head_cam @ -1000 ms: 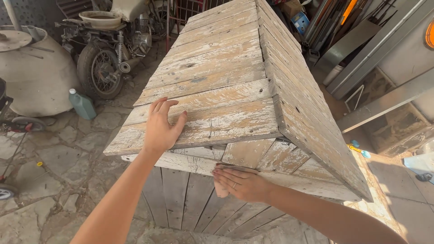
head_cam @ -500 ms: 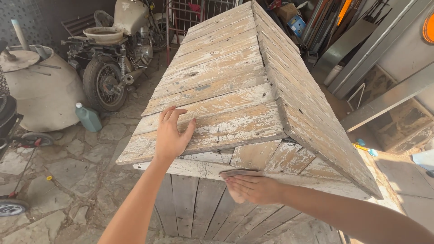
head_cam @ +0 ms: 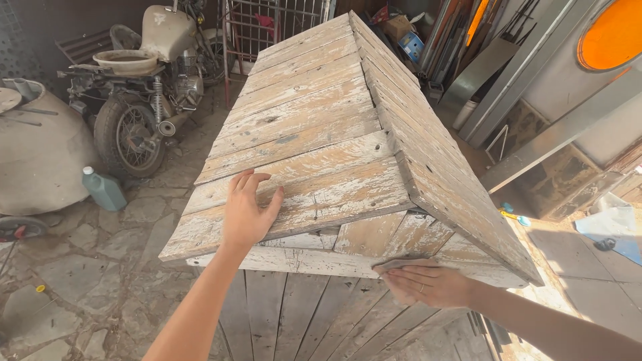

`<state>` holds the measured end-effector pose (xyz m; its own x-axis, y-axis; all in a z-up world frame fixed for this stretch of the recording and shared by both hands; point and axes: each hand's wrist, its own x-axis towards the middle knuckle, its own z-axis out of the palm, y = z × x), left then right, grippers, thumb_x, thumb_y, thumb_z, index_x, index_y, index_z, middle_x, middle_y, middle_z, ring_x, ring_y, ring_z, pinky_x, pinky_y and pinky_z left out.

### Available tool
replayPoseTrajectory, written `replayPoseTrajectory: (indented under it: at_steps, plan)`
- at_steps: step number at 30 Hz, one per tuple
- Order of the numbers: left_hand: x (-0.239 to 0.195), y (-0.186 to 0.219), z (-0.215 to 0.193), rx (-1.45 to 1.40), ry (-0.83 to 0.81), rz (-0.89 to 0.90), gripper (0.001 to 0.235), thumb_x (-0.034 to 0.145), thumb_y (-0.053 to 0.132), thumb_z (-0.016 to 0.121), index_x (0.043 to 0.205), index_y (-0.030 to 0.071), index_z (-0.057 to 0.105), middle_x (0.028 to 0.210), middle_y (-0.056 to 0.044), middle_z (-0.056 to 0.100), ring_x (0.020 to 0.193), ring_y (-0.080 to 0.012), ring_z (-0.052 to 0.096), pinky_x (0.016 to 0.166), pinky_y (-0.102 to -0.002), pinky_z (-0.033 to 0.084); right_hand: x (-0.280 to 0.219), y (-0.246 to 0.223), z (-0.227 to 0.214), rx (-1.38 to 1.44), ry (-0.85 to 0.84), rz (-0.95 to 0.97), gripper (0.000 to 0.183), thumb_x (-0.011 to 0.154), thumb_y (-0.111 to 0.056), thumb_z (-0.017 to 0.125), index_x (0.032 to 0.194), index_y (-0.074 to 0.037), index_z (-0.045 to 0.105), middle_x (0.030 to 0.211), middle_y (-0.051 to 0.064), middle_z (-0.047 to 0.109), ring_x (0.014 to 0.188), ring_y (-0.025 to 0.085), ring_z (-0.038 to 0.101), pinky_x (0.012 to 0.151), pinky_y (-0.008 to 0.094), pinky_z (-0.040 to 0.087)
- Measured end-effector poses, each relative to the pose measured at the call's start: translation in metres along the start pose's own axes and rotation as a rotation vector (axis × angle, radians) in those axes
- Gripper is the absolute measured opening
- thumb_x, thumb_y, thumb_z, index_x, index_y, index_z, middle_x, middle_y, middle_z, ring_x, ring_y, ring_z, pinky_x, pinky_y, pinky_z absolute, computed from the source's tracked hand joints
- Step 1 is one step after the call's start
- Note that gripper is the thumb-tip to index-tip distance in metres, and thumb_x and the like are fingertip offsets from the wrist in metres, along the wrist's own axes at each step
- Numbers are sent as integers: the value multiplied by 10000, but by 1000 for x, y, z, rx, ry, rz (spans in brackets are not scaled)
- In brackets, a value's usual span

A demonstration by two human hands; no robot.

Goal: The person sands the edges and corners of a weathered wooden structure using a red sanding block. They move around the structure to reach different sides, applying consistent pressure to smooth the surface.

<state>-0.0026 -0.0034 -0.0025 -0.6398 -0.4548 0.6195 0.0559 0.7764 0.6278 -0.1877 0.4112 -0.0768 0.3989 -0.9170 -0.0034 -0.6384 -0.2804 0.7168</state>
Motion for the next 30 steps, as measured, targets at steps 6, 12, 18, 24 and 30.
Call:
replayPoseTrajectory:
  at_steps: [6, 12, 18, 24, 30]
  plan:
    - [1, 1, -2, -34, -7, -15, 500, 939, 427, 610, 1223, 18, 653, 1219, -167, 671, 1351, -361, 466, 1011, -530, 461, 61, -4, 12, -25, 146, -52, 523, 1072, -111, 386, 1560, 60, 308, 1624, 188, 365, 1516, 271, 370, 1281, 361, 290]
    - [3, 2, -7, -38, -26, -8, 524, 934, 435, 594, 1232, 7, 649, 1212, -164, 693, 1347, -352, 475, 1020, -515, 463, 184, -10, -3, -84, 168, 3, 509, 1087, -143, 335, 1547, 75, 342, 1623, 214, 358, 1519, 295, 364, 1290, 375, 282]
    - [-1, -9, -7, -24, 24, 37, 474, 926, 401, 654, 1200, 15, 661, 1132, -163, 708, 1290, -354, 547, 1043, -481, 473, 312, -22, 23, 66, 520, 13, 362, 1059, -106, 477, 1373, 37, 585, 1441, 203, 580, 1354, 290, 565, 1207, 392, 441]
    - [-79, -21, -87, -30, 114, -157, 442, 959, 348, 656, 1270, 35, 639, 1275, -161, 655, 1357, -333, 506, 1089, -495, 435, 196, -9, -8, -11, 338, 26, 470, 1074, -195, 380, 1468, 54, 438, 1542, 228, 449, 1441, 315, 444, 1229, 409, 360]
    - [-277, -116, -109, 97, 217, -840, 532, 870, 399, 685, 1332, 135, 688, 1383, -90, 666, 1351, -322, 546, 1082, -500, 454, 92, -5, 5, 2, 121, -33, 514, 1081, -149, 387, 1540, 75, 341, 1620, 213, 356, 1505, 320, 363, 1275, 409, 302]
